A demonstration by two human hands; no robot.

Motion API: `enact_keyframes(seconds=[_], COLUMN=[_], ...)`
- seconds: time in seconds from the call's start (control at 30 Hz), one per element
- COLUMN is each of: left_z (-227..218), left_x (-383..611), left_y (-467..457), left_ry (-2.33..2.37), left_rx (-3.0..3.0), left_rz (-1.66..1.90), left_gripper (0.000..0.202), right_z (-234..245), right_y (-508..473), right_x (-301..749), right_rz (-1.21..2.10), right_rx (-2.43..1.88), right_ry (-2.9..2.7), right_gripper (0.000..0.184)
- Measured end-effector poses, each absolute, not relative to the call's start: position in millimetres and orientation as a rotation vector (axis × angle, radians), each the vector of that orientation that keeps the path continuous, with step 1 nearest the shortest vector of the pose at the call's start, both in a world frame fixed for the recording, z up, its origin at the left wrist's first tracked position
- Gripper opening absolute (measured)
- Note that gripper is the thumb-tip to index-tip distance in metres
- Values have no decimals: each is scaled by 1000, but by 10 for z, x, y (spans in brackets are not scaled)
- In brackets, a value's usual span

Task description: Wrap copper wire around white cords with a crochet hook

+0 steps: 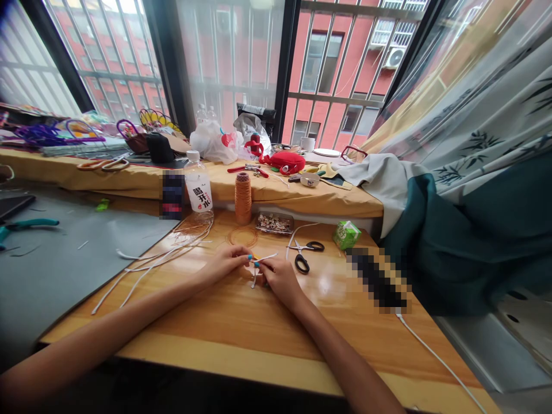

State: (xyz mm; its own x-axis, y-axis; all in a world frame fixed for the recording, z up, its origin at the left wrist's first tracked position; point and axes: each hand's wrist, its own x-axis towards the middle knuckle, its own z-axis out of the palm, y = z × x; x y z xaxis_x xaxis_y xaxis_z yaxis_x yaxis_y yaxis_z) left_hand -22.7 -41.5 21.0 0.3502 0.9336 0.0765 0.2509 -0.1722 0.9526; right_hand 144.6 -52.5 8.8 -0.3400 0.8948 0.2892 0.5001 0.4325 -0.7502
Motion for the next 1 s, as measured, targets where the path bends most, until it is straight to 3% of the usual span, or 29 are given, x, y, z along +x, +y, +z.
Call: enact_keyframes(seconds=[0.23,0.57,0.77,0.83,1.0], left_z=[216,185,191,202,211], left_x=[-246,-237,-257,-274,-299], left_y=[-429,-444,-457,-465,-468], left_ry=[1076,978,1037,1085,1106], left_rx=[1704,1670,1792,1876,2093], left_rz=[879,1006,1078,1147,1329], left_gripper=[25,16,14,14,10], right_z=[138,174,204,217,256], right_y=[-557,-589,-577,-567,-551], right_x=[1469,1493,1473,1472,1487], right_rz=[281,139,455,577,541], right_rx=[-1064,-943,-1013,-1033,-1043], right_ry=[-2217,-2252,-2131,-2098,-2008], right_gripper=[23,24,20,28,38])
